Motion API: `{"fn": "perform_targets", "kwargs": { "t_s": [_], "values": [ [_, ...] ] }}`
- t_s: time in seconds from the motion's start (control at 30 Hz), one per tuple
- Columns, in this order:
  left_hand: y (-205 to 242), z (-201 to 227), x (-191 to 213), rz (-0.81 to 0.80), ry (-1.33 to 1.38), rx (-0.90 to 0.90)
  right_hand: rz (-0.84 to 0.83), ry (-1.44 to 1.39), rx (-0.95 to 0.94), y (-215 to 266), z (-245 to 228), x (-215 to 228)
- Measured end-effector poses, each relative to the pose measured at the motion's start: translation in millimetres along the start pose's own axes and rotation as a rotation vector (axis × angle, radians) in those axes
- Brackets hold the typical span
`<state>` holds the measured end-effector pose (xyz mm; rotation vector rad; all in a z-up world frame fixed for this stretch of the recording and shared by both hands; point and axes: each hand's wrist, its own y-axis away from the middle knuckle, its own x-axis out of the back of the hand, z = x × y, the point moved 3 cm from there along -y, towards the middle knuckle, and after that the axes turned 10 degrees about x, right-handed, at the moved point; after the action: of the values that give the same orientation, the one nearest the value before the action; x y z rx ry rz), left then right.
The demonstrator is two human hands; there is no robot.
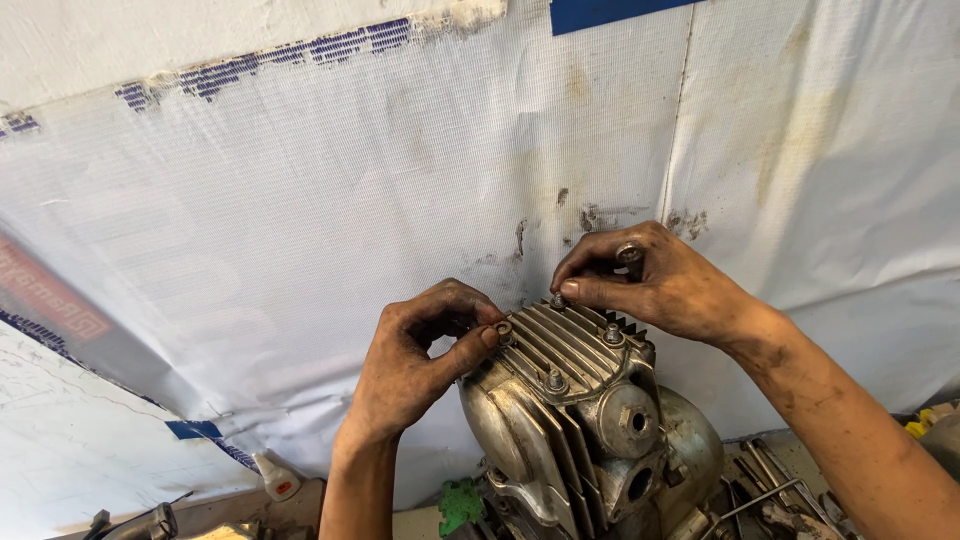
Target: The person uses a wrench to loosen and remove bolts from the cylinder head of a motorcycle engine. They place the removed bolts into a small container on the workbench and continue to remove additional fasteners from the engine assembly.
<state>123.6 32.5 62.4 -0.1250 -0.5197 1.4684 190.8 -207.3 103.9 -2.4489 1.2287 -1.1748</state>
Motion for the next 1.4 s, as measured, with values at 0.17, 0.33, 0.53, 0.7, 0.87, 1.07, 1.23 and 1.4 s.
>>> {"fn": "perform_targets", "kwargs": {
  "t_s": [0.17,0.33,0.53,0.7,0.87,1.07,1.23,1.4],
  "values": [
    [5.4,2.3,2.1,0.019,-0.031,-0.015,-0.009,-0.001,0.011,-1.6,-6.0,-3.9],
    [16.9,2.9,6.6,0.046,-0.031,-0.029,-0.025,-0.024,0.048,-3.0,-11.9,-11.1],
    [28.6,11.0,11.2,0.098,-0.099,-0.04,-0.025,0.03,0.11,-1.8,-12.0,-17.6],
    [38.1,19.3,10.3,0.118,-0.1,-0.072,0.056,0.194,0.08,6.2,-24.0,-21.3],
    [64.8,19.6,9.9,0.189,-0.147,-0.079,0.195,0.32,0.334,31.1,-28.0,-26.8],
    [129.6,27.6,1.7,0.272,-0.2,-0.055,0.219,0.568,0.214,96.6,-78.8,-73.6],
    [196.4,25.2,-15.8,0.323,-0.215,0.016,0.03,0.789,0.071,161.2,-68.4,-116.5],
    [257.5,4.9,-34.2,0.367,-0.19,0.056,-0.089,0.836,0.154,212.0,-63.3,-161.9]
  ]
}}
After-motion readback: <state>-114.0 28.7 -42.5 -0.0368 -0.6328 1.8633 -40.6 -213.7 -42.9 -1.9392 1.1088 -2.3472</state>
